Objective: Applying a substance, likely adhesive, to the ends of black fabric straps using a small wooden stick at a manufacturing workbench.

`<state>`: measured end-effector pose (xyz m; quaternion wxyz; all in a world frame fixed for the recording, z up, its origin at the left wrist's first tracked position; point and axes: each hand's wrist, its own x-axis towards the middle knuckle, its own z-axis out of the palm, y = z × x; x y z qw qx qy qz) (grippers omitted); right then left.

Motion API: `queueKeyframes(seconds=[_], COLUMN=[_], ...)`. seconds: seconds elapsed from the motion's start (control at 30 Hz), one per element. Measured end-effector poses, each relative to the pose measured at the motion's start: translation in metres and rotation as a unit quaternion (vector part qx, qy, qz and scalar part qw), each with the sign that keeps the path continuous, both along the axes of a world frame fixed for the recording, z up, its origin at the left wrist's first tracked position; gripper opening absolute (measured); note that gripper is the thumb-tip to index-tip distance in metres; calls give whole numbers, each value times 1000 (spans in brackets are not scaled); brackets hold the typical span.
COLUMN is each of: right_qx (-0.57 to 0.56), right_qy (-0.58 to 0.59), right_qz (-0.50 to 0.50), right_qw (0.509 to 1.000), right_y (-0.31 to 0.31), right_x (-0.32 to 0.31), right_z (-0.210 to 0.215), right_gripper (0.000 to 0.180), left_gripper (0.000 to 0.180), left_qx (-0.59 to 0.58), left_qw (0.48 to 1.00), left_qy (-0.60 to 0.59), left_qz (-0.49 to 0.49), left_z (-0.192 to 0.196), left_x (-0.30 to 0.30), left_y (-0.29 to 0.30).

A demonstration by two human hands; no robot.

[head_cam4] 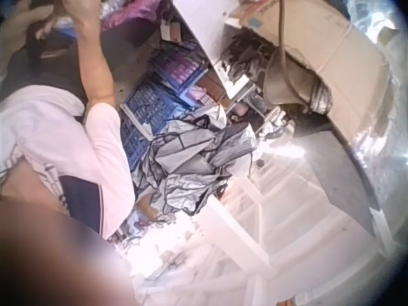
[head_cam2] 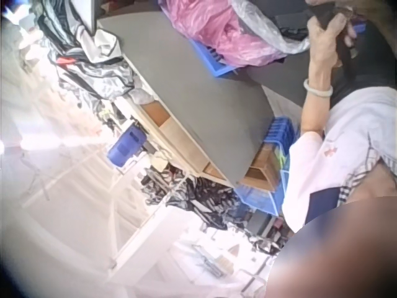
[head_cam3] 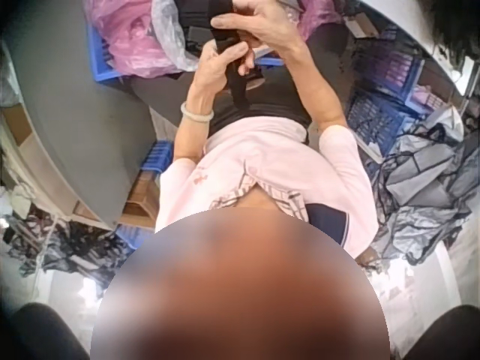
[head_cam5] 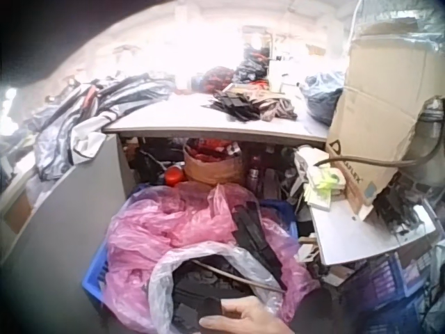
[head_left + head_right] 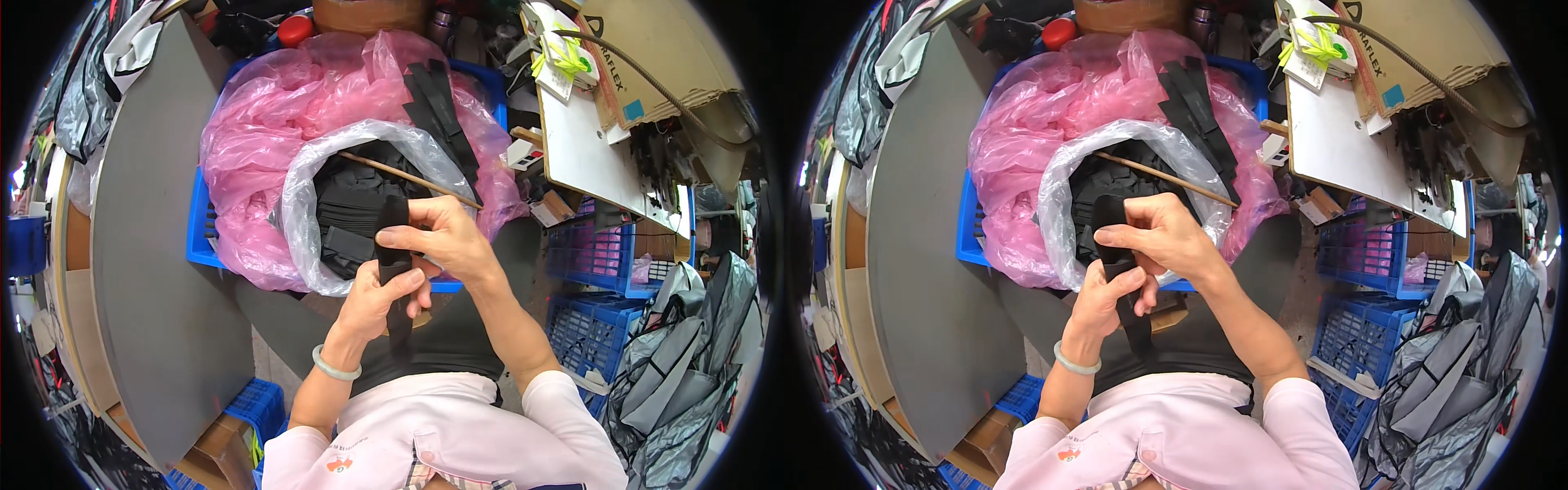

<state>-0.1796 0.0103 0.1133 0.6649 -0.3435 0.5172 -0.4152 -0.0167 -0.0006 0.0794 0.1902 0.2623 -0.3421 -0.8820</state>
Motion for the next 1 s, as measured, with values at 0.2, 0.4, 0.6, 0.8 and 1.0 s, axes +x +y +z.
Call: queueKeyframes(seconds=[0.2, 0.4, 0.6, 0.8, 1.0], right_qx=[-226, -227, -269, -213, -187], right_qy=[191, 243, 211, 294, 164], right_qz=[-51, -94, -65, -256, -423], right_qw=[954, 938, 937, 896, 871], right_y=[19, 23, 30, 56, 74], right_x=[-4, 4, 12, 55, 91], right_z=[2, 5, 0, -8, -16], right_gripper=[33, 41, 29, 27, 12], left_gripper=[19, 27, 28, 28, 31], left_qx=[-364, -492, -593, -636, -637], left_qw=[897, 794, 720, 674, 654], left_qy=[-204, -278, -287, -272, -250], left_qz=[145, 223, 220, 261, 323], left_z=[-10, -25, -17, -17, -11], left_x=[-8, -12, -9, -10, -16], left_y=[5, 8, 9, 12, 14])
